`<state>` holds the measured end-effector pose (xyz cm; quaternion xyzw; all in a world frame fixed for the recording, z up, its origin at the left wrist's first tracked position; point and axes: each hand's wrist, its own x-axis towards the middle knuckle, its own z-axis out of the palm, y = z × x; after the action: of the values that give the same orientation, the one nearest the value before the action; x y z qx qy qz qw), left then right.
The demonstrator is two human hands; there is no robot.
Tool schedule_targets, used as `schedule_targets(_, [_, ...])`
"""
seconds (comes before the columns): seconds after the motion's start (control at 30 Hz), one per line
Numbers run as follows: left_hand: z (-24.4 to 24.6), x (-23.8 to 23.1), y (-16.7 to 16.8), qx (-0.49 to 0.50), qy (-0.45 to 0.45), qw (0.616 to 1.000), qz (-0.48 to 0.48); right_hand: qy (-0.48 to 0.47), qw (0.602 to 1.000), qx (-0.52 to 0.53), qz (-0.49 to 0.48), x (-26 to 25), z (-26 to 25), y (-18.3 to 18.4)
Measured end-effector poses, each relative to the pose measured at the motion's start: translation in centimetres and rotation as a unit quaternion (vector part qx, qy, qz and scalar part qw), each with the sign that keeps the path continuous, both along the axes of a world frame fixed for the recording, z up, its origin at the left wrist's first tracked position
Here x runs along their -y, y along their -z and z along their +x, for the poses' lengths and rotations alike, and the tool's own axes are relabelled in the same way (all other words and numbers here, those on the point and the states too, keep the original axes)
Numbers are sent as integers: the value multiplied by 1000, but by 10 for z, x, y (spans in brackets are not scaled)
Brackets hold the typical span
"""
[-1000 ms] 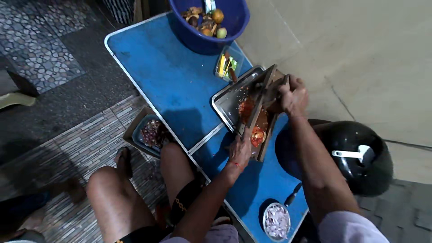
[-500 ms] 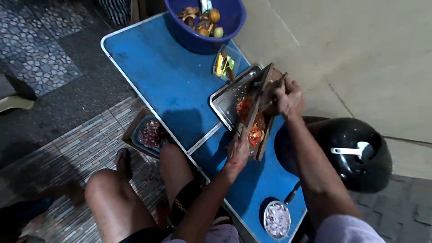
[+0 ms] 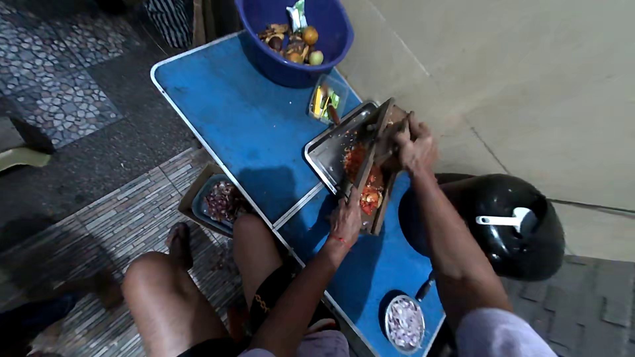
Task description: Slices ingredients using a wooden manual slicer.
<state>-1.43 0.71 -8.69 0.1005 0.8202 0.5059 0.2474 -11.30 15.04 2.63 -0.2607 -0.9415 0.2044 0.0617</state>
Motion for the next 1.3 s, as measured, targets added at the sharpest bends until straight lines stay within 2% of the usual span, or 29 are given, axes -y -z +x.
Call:
schedule_targets(0.07, [-3, -1, -1, -5, -6, 1000, -7, 23, 998, 51, -36, 33, -18, -45])
schedule_targets(0.13, [-5, 1, -3, -6, -3, 1000, -18, 27, 997, 60, -41, 42, -26, -59])
schedule_targets(0.17, [-5, 2, -4, -1, 4, 1000, -23, 15, 998, 48, -36, 31, -27, -50])
schedule_targets(0.27, [-6, 7, -9, 17, 18, 1000, -17, -35, 999, -13, 11, -17, -8, 7])
schedule_targets(0.37, [-4, 2, -2, 8, 12, 1000, -3, -30, 998, -3, 49, -8, 38, 28])
schedule_targets(0.47, [-3, 3, -3, -5, -4, 1000, 8, -16, 999, -15, 48, -10, 25, 29])
schedule_targets(0.63, [-8, 3, -6, 3, 3, 1000, -7, -2, 1000, -3, -4, -5, -23, -7])
schedule_targets(0.7, [-8, 3, -8, 7, 12, 1000, -13, -9, 1000, -12, -3, -9, -22, -5])
schedule_targets(0.8, [-7, 7, -8, -9, 6, 1000, -18, -36, 998, -35, 31, -21, -1, 20])
schedule_targets(0.9, [-4, 2, -1, -6, 5, 1000, -16, -25, 998, -1, 57, -7, 31, 28])
schedule_targets(1.0, [-4, 2, 1, -12, -6, 1000, -5, -13, 999, -22, 46, -17, 9, 30])
schedule_targets(1.17, [-6, 8, -11, 12, 6, 1000, -9, 9, 1000, -18, 2, -19, -36, 1])
schedule_targets(1.3, [-4, 8, -9, 16, 8, 1000, -10, -34, 999, -28, 29, -25, -6, 21])
